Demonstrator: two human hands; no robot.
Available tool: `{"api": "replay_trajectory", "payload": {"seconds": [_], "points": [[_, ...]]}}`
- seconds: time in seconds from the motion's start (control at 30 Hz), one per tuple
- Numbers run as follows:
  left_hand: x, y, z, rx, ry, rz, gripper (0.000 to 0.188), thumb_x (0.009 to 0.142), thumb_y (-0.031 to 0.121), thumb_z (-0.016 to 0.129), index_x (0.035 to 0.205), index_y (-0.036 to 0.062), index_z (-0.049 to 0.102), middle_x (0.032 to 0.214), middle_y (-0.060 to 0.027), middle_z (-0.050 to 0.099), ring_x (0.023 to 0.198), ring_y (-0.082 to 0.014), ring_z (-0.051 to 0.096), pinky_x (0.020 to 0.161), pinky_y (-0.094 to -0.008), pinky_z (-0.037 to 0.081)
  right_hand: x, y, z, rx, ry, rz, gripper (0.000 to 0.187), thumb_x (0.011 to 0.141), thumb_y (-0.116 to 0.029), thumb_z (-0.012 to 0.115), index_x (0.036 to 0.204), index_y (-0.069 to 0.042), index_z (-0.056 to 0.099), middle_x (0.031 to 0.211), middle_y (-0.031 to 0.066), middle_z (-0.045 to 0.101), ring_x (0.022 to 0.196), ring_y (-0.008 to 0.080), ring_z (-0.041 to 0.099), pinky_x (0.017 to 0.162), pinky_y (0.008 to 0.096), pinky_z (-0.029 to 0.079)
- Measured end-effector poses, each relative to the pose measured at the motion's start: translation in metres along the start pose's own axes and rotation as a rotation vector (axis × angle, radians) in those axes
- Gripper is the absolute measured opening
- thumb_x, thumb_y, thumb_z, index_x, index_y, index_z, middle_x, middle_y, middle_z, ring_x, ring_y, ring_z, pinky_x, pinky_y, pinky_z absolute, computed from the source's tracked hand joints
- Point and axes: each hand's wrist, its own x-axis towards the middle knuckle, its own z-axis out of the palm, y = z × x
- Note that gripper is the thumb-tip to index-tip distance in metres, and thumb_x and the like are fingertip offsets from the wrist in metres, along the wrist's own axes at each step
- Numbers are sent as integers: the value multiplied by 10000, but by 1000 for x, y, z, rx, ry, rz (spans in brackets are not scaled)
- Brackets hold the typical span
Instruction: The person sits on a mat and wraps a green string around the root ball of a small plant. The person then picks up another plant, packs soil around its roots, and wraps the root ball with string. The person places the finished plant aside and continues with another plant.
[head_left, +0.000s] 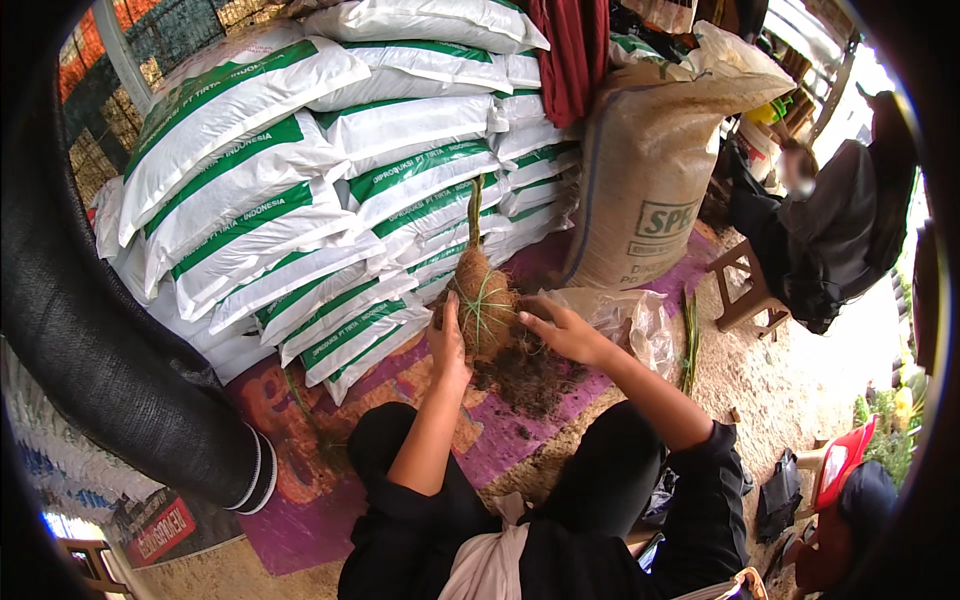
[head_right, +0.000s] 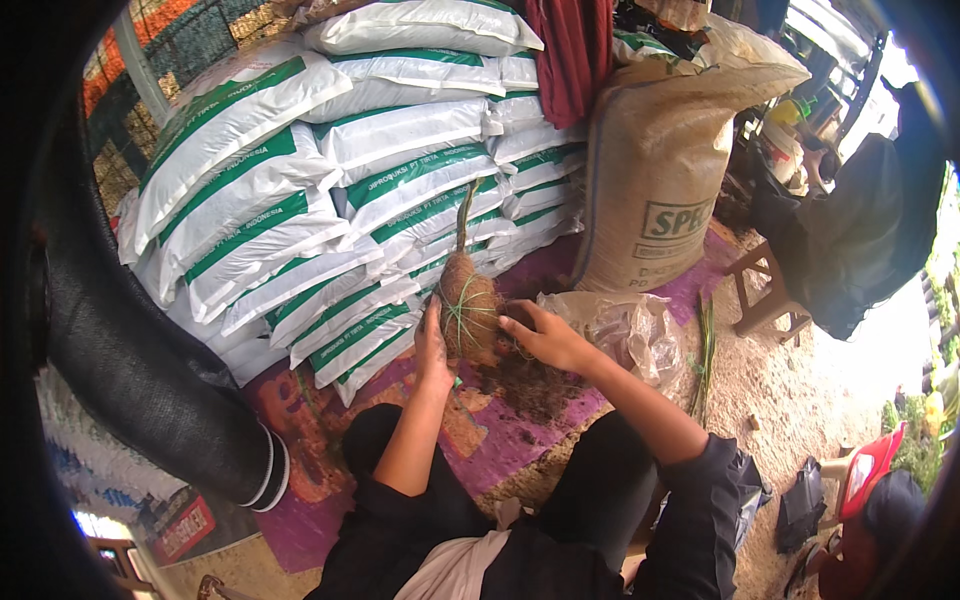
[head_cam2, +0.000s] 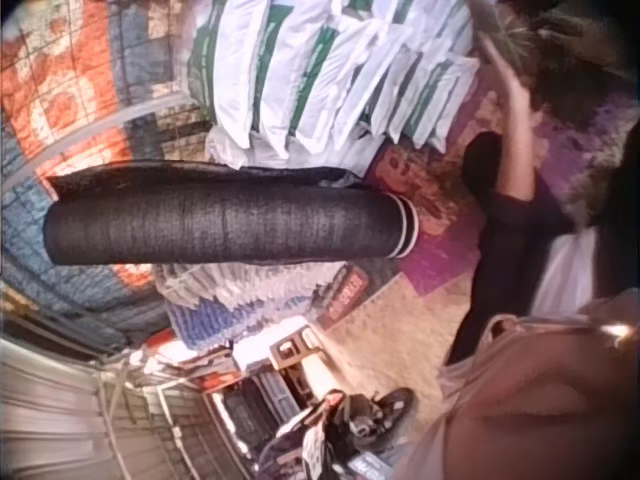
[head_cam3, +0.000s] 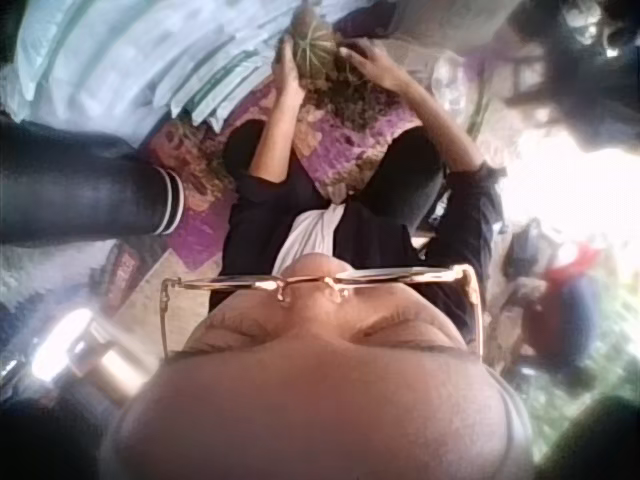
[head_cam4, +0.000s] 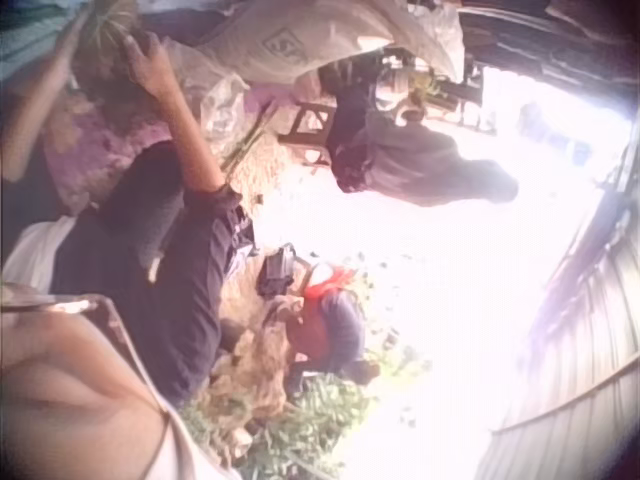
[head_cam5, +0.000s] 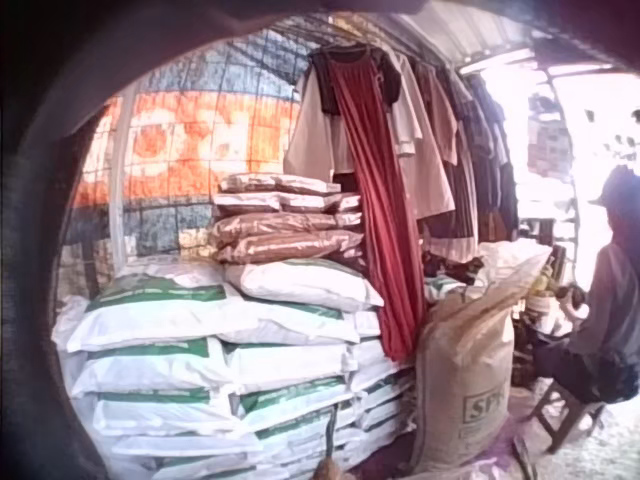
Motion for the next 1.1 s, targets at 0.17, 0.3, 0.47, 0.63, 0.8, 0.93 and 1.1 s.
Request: {"api": "replay_trajectory", "payload": {"seconds": [0.17, 0.3, 0.47, 0.63, 0.8, 0.93, 1.1], "points": [[0, 5, -4, 51, 74, 60, 517, 807, 270, 608, 1188, -16, 409, 1129, -91, 510, 965, -175, 530, 764, -322, 472, -3, -11, -4, 149, -86, 181, 379, 859, -366, 525, 758, -2, 563, 513, -14, 418, 481, 72, 407, 464, 255, 350], [4, 1, -10, -51, 42, 35, 538, 808, 288, 608, 1203, -4, 389, 1127, -81, 509, 962, -167, 542, 751, -317, 487, -23, -39, -15, 276, 25, 144, 353, 846, -270, 561, 626, 5, 538, 489, -24, 338, 481, 62, 320, 427, 267, 279], [2, 0, -4, -95, 25, 52, 533, 815, 296, 600, 1204, 2, 384, 1098, -80, 522, 937, -170, 559, 723, -305, 501, -38, -53, -10, -35, 71, -40, 312, 826, -183, 584, 606, 19, 494, 455, 34, 370, 444, 101, 358, 427, 299, 307], [2, 1, -4, -92, 4, 73, 502, 821, 287, 592, 1187, 0, 401, 1096, -88, 520, 918, -175, 564, 710, -300, 503, -41, -53, -17, -336, 64, -302, 196, 830, -130, 554, 709, 16, 504, 570, 133, 475, 525, 209, 471, 499, 323, 368], [1, 2, -4, -112, 20, 72, 475, 823, 278, 591, 1167, -3, 423, 1079, -91, 527, 897, -177, 570, 710, -302, 505, -29, -43, -16, -33, 50, -359, 162, 866, -110, 502, 780, 26, 481, 813, 130, 531, 763, 208, 541, 635, 327, 416], [1, 0, -3, -104, 16, 67, 491, 817, 291, 597, 1170, -1, 420, 1064, -85, 531, 884, -178, 574, 702, -304, 508, -26, -34, -13, 549, -16, -130, 140, 904, -124, 452, 819, -13, 471, 805, 67, 525, 733, 167, 521, 657, 315, 421], [3, -1, -5, -105, 22, 66, 494, 814, 312, 596, 1170, 14, 426, 1054, -79, 534, 871, -176, 577, 687, -306, 510, -31, -45, -11, 1050, -58, 57, 69, 914, -141, 443, 913, -72, 449, 682, 15, 439, 650, 115, 458, 568, 256, 392]]}}
